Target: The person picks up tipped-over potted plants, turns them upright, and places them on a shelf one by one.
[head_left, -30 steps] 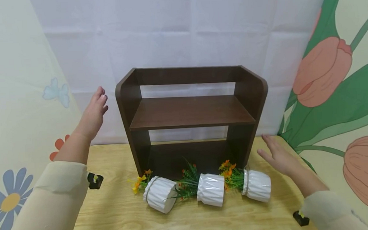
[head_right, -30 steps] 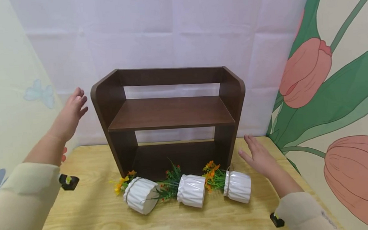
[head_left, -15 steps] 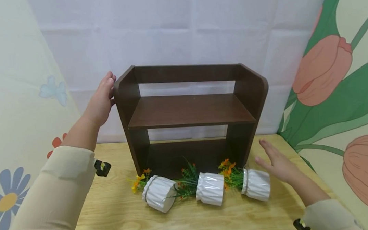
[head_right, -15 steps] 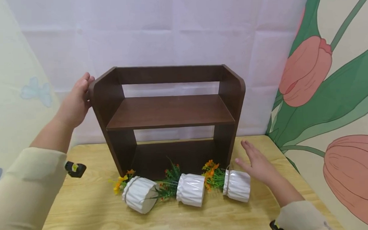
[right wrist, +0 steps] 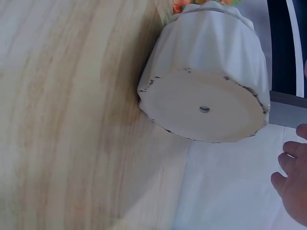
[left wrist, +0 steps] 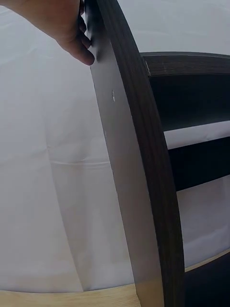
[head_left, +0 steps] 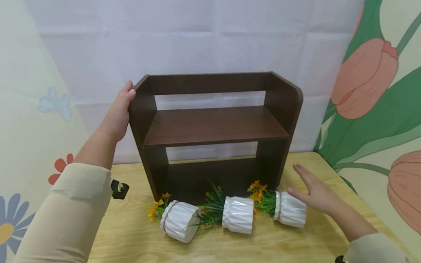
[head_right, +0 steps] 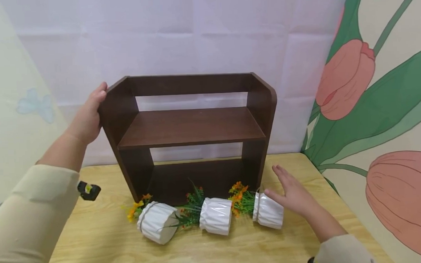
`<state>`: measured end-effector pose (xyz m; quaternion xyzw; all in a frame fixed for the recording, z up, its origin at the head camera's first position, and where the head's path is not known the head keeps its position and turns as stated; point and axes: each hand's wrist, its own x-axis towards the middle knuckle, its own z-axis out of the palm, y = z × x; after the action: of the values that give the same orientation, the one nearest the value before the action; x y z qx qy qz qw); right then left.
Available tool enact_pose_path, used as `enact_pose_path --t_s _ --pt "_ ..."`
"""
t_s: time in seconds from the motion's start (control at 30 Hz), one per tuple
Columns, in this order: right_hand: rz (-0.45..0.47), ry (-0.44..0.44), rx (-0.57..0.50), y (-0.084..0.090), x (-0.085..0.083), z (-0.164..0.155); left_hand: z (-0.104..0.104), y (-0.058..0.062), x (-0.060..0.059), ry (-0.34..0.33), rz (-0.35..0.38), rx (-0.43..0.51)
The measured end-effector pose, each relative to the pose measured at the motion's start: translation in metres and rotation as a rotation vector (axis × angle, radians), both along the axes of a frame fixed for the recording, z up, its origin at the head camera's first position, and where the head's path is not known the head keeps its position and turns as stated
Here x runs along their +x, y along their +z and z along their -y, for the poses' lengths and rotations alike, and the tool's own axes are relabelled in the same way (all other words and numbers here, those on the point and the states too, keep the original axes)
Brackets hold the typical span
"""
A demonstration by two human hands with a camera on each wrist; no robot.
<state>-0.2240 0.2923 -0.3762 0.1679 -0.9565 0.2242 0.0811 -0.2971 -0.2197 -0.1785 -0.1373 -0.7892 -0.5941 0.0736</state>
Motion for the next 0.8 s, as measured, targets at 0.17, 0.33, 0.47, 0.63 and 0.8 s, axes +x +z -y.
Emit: enact_pose_path --t_s 0.17,0.33,0.47,0.63,0.8 --pt "-0.018 0.016 -0.005 -0.003 0.004 0.002 -0.001 0.002 -0.002 0.001 0.009 0.027" --pt "-0.005 0.018 0.003 -0.005 0.008 0.006 -0.002 0.002 -0.002 0.009 0.018 0.036" --pt "0.005 0.025 0.010 -0.008 0.011 0.010 -0.002 0.002 -0.001 0.016 0.022 0.037" --pt "-0.013 0.049 0.025 -0.015 0.013 0.015 -0.002 0.000 -0.001 0.009 0.025 0.067" --pt "-0.062 0.072 0.042 -0.022 0.015 0.018 -0.003 0.000 0.001 0.012 0.021 0.075"
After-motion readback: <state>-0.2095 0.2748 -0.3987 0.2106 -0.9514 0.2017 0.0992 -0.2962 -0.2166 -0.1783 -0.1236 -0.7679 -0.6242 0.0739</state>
